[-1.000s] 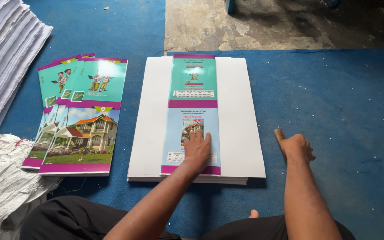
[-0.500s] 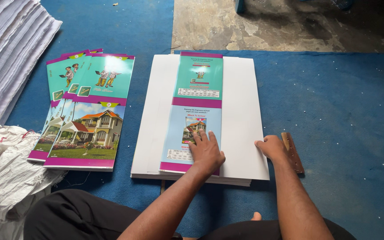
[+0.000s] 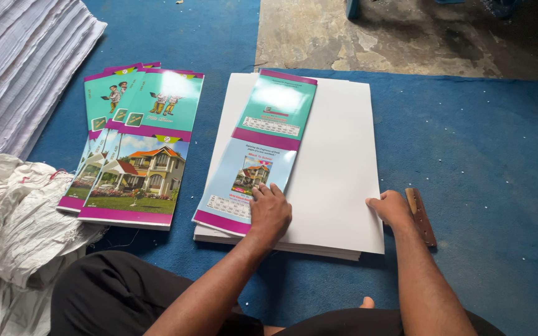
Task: The person inserts printed covers into blank book blocks and presses the spine crease with a wooden tool. They repeat this process for multiple books, stacking the finished units to the left.
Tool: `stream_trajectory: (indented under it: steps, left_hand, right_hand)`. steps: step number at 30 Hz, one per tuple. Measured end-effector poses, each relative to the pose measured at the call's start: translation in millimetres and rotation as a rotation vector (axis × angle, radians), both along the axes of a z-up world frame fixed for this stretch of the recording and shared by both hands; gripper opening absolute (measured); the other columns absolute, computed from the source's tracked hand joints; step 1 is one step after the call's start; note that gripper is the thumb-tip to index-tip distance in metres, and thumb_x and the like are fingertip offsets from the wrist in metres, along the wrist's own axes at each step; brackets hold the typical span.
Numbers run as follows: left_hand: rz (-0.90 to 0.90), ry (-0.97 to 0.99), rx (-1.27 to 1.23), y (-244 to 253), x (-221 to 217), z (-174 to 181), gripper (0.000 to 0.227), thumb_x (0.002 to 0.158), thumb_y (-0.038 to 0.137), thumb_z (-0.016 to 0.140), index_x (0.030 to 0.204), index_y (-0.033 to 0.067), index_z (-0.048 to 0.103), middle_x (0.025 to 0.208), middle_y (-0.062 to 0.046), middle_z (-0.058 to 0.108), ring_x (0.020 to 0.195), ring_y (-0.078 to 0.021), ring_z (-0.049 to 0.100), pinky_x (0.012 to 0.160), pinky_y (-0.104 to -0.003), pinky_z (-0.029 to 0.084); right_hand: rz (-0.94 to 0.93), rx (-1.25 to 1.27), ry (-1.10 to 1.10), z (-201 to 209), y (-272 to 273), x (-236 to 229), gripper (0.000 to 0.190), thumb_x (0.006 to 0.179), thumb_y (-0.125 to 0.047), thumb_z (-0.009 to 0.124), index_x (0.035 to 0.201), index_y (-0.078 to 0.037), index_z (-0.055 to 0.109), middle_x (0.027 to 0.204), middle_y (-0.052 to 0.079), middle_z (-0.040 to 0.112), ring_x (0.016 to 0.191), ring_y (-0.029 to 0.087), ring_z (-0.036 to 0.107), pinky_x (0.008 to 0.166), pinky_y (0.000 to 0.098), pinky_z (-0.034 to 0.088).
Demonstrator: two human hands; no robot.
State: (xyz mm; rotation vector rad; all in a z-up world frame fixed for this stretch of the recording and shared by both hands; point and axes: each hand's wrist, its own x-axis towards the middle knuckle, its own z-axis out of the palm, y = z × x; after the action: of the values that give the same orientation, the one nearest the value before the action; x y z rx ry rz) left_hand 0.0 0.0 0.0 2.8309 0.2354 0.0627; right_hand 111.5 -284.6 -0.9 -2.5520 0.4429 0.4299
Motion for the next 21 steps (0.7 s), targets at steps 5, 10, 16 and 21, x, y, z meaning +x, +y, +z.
stream_trajectory:
  steps: [5,10,16,21]
  left_hand:
    - [-0.005,-0.064,-0.053,25.1,0.2,8.4,0.038,0.095,0.004,0.050,0.129,-0.0150,0.052,0.108,-0.031,0.067,0.097,-0.0416,0.071,0.077,-0.046,0.061]
    - [-0.027,-0.126,-0.104,55.0,-2.3,33.9,0.018,0.097,0.001,0.048,0.105,-0.0079,0.060,0.086,-0.026,0.072,0.077,-0.0391,0.074,0.066,-0.046,0.062]
    - [0.012,-0.136,-0.146,96.6,-1.0,64.9,0.021,0.100,0.013,0.050,0.102,-0.0046,0.062,0.082,-0.027,0.071,0.074,-0.0392,0.075,0.068,-0.048,0.062]
    - [0.072,-0.270,-0.194,146.5,-3.5,89.8,0.028,0.097,0.013,0.051,0.116,-0.0043,0.063,0.080,-0.029,0.071,0.074,-0.0421,0.073,0.070,-0.050,0.061]
  right_hand:
    - [0.016,0.011,0.005,-8.8,-2.6,3.3,0.040,0.091,-0.032,0.074,0.116,-0.001,0.071,0.100,0.021,0.077,0.085,0.028,0.076,0.073,0.0393,0.061]
    - [0.044,0.016,0.008,-11.9,-7.4,6.4,0.042,0.091,-0.033,0.074,0.116,0.000,0.071,0.102,0.022,0.078,0.087,0.029,0.076,0.075,0.0405,0.061]
    - [0.013,0.030,-0.016,-14.8,-5.0,4.0,0.046,0.090,-0.030,0.074,0.124,0.000,0.068,0.110,0.025,0.076,0.096,0.032,0.075,0.085,0.0446,0.059]
    - [0.012,0.037,0.003,-13.3,-4.7,2.9,0.045,0.091,-0.031,0.073,0.124,0.000,0.069,0.107,0.025,0.077,0.093,0.033,0.076,0.085,0.0456,0.059]
